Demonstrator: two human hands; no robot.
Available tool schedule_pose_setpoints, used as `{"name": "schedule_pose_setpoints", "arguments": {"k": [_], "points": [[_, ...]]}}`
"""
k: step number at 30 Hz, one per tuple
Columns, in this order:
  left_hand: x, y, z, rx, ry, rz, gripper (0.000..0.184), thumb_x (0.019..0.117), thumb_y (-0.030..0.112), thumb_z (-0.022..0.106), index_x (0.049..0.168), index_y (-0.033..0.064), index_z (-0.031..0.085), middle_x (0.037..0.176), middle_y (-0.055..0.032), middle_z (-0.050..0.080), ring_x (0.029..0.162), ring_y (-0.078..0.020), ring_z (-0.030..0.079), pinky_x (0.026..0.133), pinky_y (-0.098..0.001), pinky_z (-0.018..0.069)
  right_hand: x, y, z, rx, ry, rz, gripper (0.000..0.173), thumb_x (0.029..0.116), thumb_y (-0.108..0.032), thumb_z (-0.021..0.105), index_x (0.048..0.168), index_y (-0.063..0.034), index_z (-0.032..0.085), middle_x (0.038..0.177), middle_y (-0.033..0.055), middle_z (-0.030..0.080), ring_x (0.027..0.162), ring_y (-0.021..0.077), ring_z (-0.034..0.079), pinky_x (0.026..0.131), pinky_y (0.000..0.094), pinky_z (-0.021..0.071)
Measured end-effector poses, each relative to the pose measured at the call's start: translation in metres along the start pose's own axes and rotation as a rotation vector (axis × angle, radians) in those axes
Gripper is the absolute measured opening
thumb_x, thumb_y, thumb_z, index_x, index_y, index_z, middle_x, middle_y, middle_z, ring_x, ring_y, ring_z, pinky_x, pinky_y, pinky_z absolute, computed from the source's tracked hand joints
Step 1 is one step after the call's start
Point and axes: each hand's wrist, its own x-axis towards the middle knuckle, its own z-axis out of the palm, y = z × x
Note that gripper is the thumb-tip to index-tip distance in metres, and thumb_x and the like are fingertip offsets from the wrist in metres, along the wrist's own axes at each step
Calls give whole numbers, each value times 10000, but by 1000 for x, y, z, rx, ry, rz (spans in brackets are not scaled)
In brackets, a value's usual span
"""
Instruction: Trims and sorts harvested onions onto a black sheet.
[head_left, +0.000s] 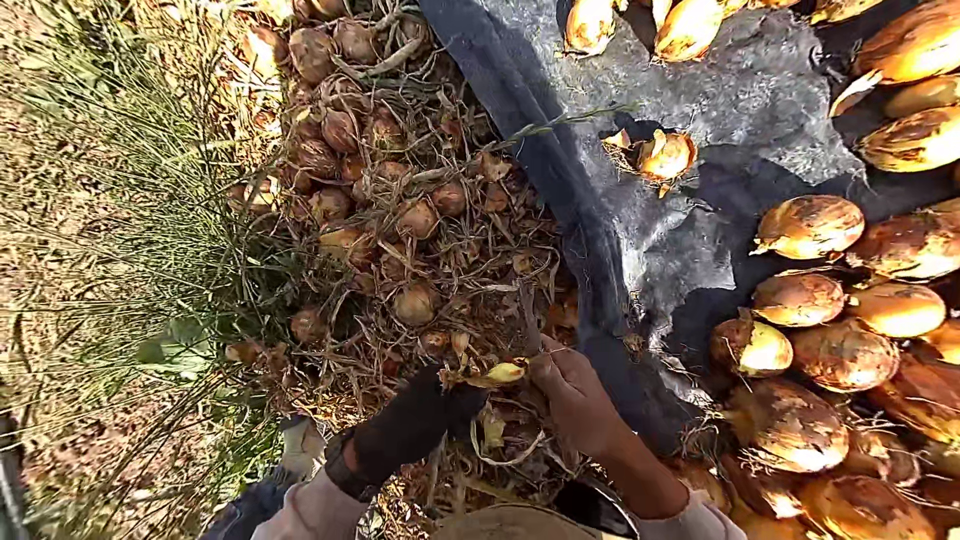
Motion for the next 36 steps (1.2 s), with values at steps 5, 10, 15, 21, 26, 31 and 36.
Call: {"name": "schedule_pose_setpoints", "arguments": {"k": [5, 10, 15, 21, 26, 31, 36], "points": [[8, 4, -24, 665, 165, 132, 211, 957, 329, 690, 1028, 140, 750, 864, 11, 723, 793, -105, 698, 742, -361, 598, 3, -3, 14, 11, -94, -8, 466, 1032, -592, 464, 875, -179, 612, 604, -99, 424, 498, 13, 407, 471, 214, 386], [19, 23, -62, 957, 478, 144, 280, 995, 353, 654, 1127, 114, 714, 975, -88, 714, 891, -257, 703, 785, -545, 584, 2, 11, 22, -54, 17, 55, 548, 1019, -639, 441, 824, -159, 619, 582, -61, 413, 474, 67, 398, 448, 261, 372], [4, 5, -10, 966, -53, 305, 269, 962, 314, 648, 985, 60, 733, 993, -125, 734, 942, -290, 720, 807, -538, 585, 7, 9, 25, -124, 33, 160, 585, 879, -680, 647, 1073, -129, 692, 851, -38, 690, 777, 63, 666, 734, 315, 587], [30, -5, -29, 1197, 273, -196, 338, 1012, 362, 594, 1118, 73, 733, 1049, -175, 729, 995, -389, 706, 835, -615, 555, 6, 0, -5, -308, 78, 1, 547, 934, -722, 529, 949, -202, 698, 681, -70, 601, 565, 58, 576, 530, 303, 539], [56, -50, -43, 1115, 338, -429, 772, 874, 716, 638, 1313, 81, 642, 1275, -179, 656, 1138, -375, 659, 927, -602, 545, 23, -52, -62, -100, 524, -151, 563, 1010, -709, 337, 772, -230, 513, 541, -61, 417, 380, 87, 365, 345, 263, 362], [68, -63, -31, 1017, 324, -422, 844, 813, 716, 690, 1394, 112, 592, 1296, -179, 652, 1155, -362, 660, 958, -582, 547, 19, -38, -39, -219, 383, -42, 616, 965, -760, 379, 941, -174, 567, 575, 2, 461, 394, 158, 426, 360, 339, 418], [38, -22, -16, 439, 202, -115, 671, 665, 428, 937, 1215, 165, 655, 1082, -7, 719, 1004, -120, 700, 905, -376, 604, 8, 6, 2, -452, 78, 221, 671, 925, -758, 478, 1089, -124, 626, 726, -11, 567, 634, 138, 581, 588, 383, 521]]}}
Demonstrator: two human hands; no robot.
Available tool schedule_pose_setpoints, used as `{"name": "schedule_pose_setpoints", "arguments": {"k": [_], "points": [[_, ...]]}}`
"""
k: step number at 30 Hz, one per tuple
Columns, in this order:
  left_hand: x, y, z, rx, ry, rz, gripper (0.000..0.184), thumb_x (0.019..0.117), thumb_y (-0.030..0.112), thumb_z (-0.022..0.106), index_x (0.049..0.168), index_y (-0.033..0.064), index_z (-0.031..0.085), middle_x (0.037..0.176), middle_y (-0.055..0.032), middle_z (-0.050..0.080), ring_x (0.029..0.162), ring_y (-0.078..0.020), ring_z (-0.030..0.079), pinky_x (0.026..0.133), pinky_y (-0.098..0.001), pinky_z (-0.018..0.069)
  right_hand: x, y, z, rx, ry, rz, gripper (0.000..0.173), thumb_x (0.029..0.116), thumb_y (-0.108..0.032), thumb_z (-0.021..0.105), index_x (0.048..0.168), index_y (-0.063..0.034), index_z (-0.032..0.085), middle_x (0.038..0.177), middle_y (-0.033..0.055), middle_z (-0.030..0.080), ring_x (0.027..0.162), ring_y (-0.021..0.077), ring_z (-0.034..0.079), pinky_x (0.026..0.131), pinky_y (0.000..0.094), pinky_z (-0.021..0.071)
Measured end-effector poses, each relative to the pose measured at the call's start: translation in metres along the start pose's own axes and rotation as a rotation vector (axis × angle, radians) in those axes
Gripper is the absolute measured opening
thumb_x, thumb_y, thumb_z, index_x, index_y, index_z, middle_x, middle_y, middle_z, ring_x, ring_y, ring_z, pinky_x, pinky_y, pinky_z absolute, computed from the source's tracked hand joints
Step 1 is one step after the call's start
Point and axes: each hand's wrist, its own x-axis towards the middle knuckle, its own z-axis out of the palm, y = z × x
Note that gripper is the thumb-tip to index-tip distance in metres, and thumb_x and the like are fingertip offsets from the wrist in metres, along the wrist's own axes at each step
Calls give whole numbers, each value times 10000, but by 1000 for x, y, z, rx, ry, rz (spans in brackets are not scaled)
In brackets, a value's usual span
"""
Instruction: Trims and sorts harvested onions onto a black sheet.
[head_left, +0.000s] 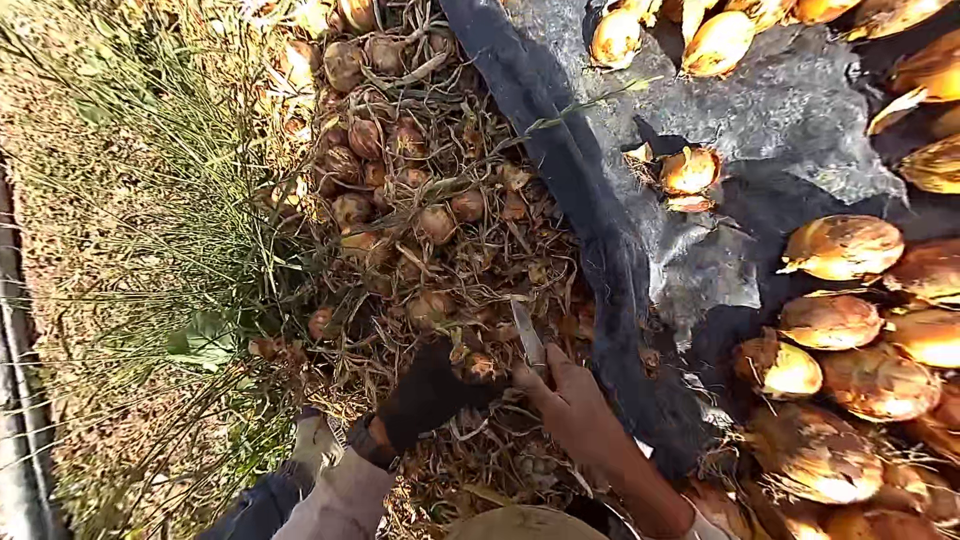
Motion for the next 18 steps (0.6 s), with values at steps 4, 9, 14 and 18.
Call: {"name": "schedule_pose_setpoints", "arguments": {"k": [4, 9, 14, 18], "points": [[-22, 28, -16, 86, -129, 51, 711, 645, 537, 928, 1218, 188, 690, 1067, 51, 737, 1012, -59, 697, 930, -341, 597, -2, 0, 14, 139, 7, -169, 664, 1000, -710, 370, 1077, -114, 652, 720, -30, 570, 618, 87, 566, 563, 317, 517], [-36, 36, -40, 210, -327, 90, 382, 883, 442, 789, 1072, 113, 748, 885, -4, 733, 787, -93, 688, 763, -342, 586, -4, -10, 4, 282, -80, -276, 555, 1034, -637, 392, 935, -159, 656, 660, -68, 534, 538, 38, 504, 490, 244, 465], [-31, 34, -58, 351, -150, 280, 162, 970, 191, 664, 1057, 95, 760, 879, -58, 722, 810, -175, 679, 759, -432, 559, -2, -6, 4, 311, -38, -262, 578, 1018, -686, 362, 813, -191, 582, 581, -85, 424, 462, 39, 404, 427, 242, 393], [-29, 44, -58, 493, 141, 431, 162, 940, 255, 710, 1071, 165, 746, 944, 9, 734, 872, -138, 701, 771, -419, 592, -2, 7, 6, 317, 29, -136, 617, 975, -737, 412, 872, -156, 595, 581, -38, 448, 435, 93, 411, 396, 281, 395]]}}
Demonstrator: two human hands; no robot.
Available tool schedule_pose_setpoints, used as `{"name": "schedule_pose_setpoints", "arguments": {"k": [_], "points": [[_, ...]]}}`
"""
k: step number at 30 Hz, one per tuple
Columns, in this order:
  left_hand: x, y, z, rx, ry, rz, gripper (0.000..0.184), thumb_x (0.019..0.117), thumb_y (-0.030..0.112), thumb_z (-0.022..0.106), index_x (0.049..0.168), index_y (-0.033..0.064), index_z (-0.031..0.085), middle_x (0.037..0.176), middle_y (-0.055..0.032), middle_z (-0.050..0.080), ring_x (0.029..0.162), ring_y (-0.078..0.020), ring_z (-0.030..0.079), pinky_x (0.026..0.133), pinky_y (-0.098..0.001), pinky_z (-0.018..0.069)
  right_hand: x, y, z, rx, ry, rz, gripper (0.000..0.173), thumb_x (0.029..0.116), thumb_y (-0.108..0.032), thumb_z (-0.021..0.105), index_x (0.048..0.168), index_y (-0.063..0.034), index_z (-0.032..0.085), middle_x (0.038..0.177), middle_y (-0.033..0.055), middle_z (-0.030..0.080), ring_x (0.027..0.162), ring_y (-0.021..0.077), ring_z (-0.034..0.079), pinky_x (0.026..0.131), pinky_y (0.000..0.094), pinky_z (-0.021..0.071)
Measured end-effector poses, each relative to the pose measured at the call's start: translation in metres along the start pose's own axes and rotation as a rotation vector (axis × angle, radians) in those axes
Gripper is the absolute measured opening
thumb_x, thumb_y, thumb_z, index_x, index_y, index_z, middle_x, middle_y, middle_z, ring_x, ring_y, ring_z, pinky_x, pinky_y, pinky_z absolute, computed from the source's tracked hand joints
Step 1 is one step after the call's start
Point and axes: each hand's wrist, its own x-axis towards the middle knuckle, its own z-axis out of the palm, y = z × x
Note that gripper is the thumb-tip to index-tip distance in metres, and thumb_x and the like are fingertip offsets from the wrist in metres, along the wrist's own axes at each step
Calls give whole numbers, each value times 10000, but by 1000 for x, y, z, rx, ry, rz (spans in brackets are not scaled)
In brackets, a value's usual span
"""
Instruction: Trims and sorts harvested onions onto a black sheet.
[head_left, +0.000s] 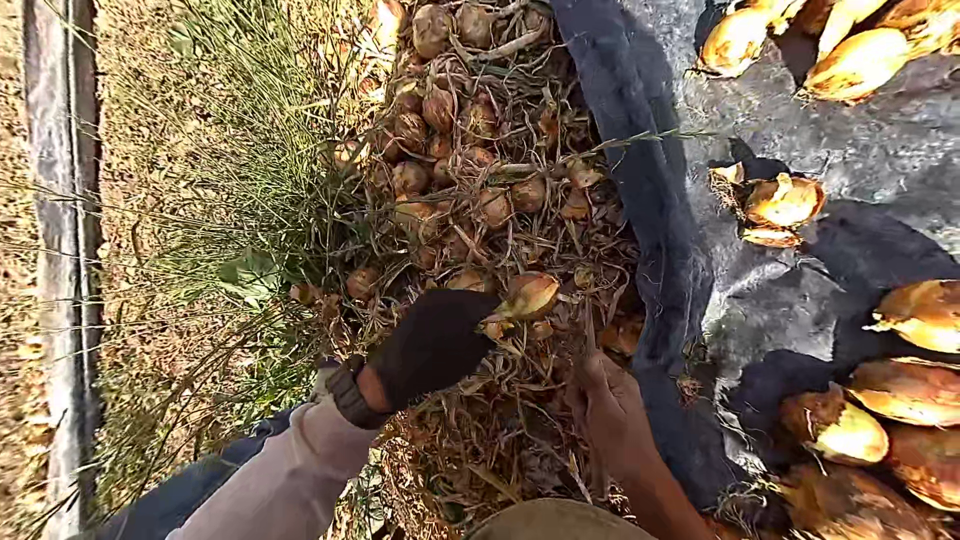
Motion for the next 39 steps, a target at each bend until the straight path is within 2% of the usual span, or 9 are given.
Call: {"name": "schedule_pose_setpoints", "arguments": {"k": [4, 7, 10, 14, 19, 26, 30, 33, 39], "points": [[-7, 26, 25, -59, -253, 91, 215, 910, 192, 695, 1113, 131, 726, 963, -69, 729, 919, -261, 705, 783, -538, 570, -4, 7, 4, -35, -34, -25, 804, 776, -826, 634, 1099, -89, 659, 798, -59, 653, 645, 34, 608, 577, 270, 555], [-13, 26, 52, -73, -312, 39, 253, 965, 319, 661, 1062, 90, 708, 922, -122, 722, 905, -331, 707, 757, -593, 554, -7, 3, 17, 8, 6, -205, 622, 842, -637, 731, 1108, -80, 660, 929, -66, 725, 861, 15, 698, 791, 262, 617], [0, 20, 43, 103, -302, -176, 232, 944, 263, 679, 1133, 135, 720, 963, -118, 730, 926, -349, 705, 756, -598, 549, -1, 1, 6, -127, 49, -322, 568, 889, -641, 685, 1096, -112, 675, 865, -72, 712, 763, 16, 692, 695, 267, 625], [23, -56, 33, 265, -131, -573, 254, 974, 327, 629, 1143, 155, 710, 996, -154, 728, 939, -395, 706, 750, -637, 552, 13, -32, -49, 105, 298, -309, 493, 966, -725, 452, 861, -250, 528, 585, -103, 465, 414, 43, 421, 363, 231, 404], [-13, -129, 90, 171, -180, -798, 745, 895, 646, 649, 1449, 158, 549, 1369, -183, 611, 1152, -417, 647, 878, -677, 542, 16, -63, -89, 185, 284, -410, 606, 964, -790, 259, 753, -285, 519, 529, -91, 471, 366, 63, 430, 333, 239, 406], [-118, -45, 165, -11, -701, -576, 548, 1015, 456, 549, 1364, 34, 574, 1323, -265, 615, 1158, -477, 634, 879, -688, 528, 7, -18, -43, 100, 124, -278, 532, 982, -731, 365, 839, -256, 555, 590, -96, 496, 402, 41, 440, 340, 234, 411], [-143, -23, 124, -75, -1138, -536, 496, 1082, 236, 496, 1408, -138, 488, 1447, -376, 486, 1366, -539, 448, 1136, -669, 309, 2, -6, -36, 110, 65, -208, 507, 985, -717, 371, 858, -264, 559, 607, -110, 512, 408, 29, 444, 344, 226, 412], [-119, -84, 121, 1, -713, -483, 571, 990, 517, 591, 1186, -13, 671, 1124, -295, 680, 1059, -502, 653, 853, -712, 506, 6, -7, -45, 62, 37, -179, 470, 1008, -682, 387, 876, -263, 554, 594, -114, 504, 411, 36, 443, 356, 237, 412], [-5, -208, 11, 207, 129, -1051, 760, 898, 614, 651, 1394, 43, 574, 1409, -252, 561, 1232, -444, 603, 949, -655, 523, 14, -15, -55, -21, 17, -157, 450, 1055, -599, 362, 872, -227, 537, 572, -102, 484, 408, 64, 452, 369, 277, 435]]}}
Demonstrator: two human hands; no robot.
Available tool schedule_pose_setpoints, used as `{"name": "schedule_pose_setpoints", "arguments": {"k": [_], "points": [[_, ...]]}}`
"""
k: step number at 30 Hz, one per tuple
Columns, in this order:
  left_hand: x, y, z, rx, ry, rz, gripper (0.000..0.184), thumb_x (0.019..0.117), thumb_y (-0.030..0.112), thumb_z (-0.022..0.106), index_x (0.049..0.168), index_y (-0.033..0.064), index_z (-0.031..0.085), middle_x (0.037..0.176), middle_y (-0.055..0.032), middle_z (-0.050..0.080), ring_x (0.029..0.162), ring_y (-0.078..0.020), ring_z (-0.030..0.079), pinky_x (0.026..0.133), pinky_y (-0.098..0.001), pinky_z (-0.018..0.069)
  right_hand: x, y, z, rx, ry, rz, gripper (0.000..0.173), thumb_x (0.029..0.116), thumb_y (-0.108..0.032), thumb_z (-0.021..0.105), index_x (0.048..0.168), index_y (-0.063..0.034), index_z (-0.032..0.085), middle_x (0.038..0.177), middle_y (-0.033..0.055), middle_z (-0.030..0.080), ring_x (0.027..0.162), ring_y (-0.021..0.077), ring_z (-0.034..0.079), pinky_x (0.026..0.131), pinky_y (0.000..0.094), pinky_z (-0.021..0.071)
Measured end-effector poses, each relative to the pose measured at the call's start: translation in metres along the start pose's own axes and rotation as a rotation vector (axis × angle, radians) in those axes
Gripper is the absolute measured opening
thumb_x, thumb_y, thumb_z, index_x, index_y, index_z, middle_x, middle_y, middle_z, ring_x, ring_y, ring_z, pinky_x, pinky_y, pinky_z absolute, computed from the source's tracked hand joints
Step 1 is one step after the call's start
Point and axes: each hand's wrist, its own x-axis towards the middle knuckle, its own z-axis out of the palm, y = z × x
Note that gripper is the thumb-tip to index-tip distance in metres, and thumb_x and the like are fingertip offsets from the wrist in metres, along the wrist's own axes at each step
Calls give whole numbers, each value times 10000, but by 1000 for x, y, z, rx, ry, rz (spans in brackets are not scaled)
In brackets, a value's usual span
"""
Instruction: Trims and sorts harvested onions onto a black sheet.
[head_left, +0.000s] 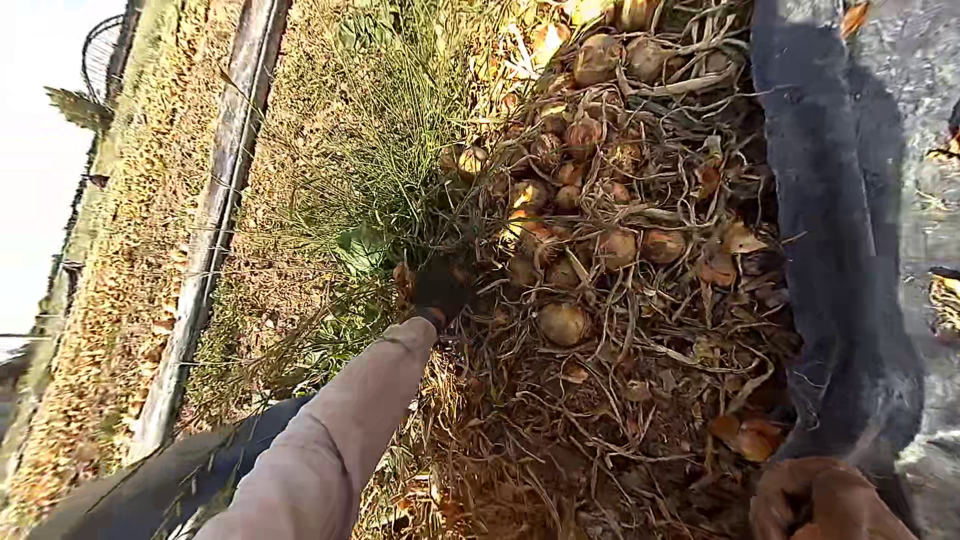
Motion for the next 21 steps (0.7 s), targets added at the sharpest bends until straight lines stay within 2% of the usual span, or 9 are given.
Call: {"name": "schedule_pose_setpoints", "arguments": {"k": [2, 5, 8, 10, 12, 14, 16, 18, 21], "points": [[32, -10, 23, -147, -37, -110, 878, 864, 610, 716, 1479, 28, 484, 1485, -295, 483, 1348, -480, 500, 1038, -677, 456, 0, 2, 7, -15, -4, -12, 434, 1057, -587, 377, 922, -203, 527, 578, -99, 493, 410, 66, 460, 368, 280, 434], [24, -11, 53, -349, -63, -123, 914, 900, 480, 732, 1598, 84, 297, 1510, -276, 476, 1355, -456, 512, 1074, -655, 446, -5, 0, 16, -24, -14, -31, 394, 1066, -544, 394, 1010, -173, 512, 589, -115, 486, 426, 47, 474, 387, 263, 460], [-25, -10, 73, -350, -133, 47, 984, 819, 432, 817, 1607, 141, 303, 1422, -271, 547, 1226, -451, 604, 982, -657, 514, -12, 10, 19, -27, 1, -27, 387, 1061, -557, 405, 1024, -189, 516, 572, -129, 478, 419, 36, 477, 377, 254, 461], [-69, -8, 91, -289, -295, 182, 997, 779, 435, 827, 1606, 183, 330, 1494, -196, 513, 1304, -382, 566, 1045, -606, 492, -13, 14, 23, -18, 18, 1, 356, 1083, -494, 392, 1045, -163, 517, 567, -132, 477, 417, 30, 474, 381, 248, 462], [-115, -15, 123, -382, -458, 325, 953, 805, 395, 826, 1592, 145, 350, 1533, -160, 491, 1360, -317, 535, 1118, -542, 456, -11, 14, 30, -21, 23, 41, 316, 1094, -438, 392, 1036, -153, 516, 570, -140, 481, 417, 21, 472, 386, 242, 462], [-155, -35, 160, -552, -457, 451, 847, 866, 391, 802, 1549, 70, 416, 1474, -166, 555, 1316, -269, 576, 1110, -465, 472, -7, 11, 36, -113, -8, 96, 323, 1086, -414, 425, 1048, -108, 524, 600, -112, 475, 440, 40, 472, 404, 265, 465], [-183, -17, 115, -618, -538, 471, 713, 902, 307, 789, 1498, 49, 494, 1409, -160, 611, 1274, -247, 603, 1097, -434, 476, -2, 12, 41, -289, -47, 146, 472, 1040, -487, 505, 1107, -24, 568, 653, -21, 510, 486, 115, 510, 445, 354, 489], [-189, 32, 42, -618, -646, 595, 746, 886, 287, 785, 1510, 48, 453, 1352, -147, 633, 1218, -227, 622, 1077, -433, 492, -2, 8, 43, -444, -133, 168, 701, 982, -654, 489, 1198, 7, 579, 738, 48, 580, 570, 159, 569, 515, 422, 522], [-177, 71, -19, -699, -732, 790, 593, 912, 193, 768, 1450, 74, 550, 1233, -127, 689, 1055, -183, 675, 972, -400, 548, 5, -11, 48, -371, -278, 86, 881, 1002, -696, 334, 1386, 85, 470, 1023, 27, 646, 845, -7, 620, 740, 255, 573]]}}
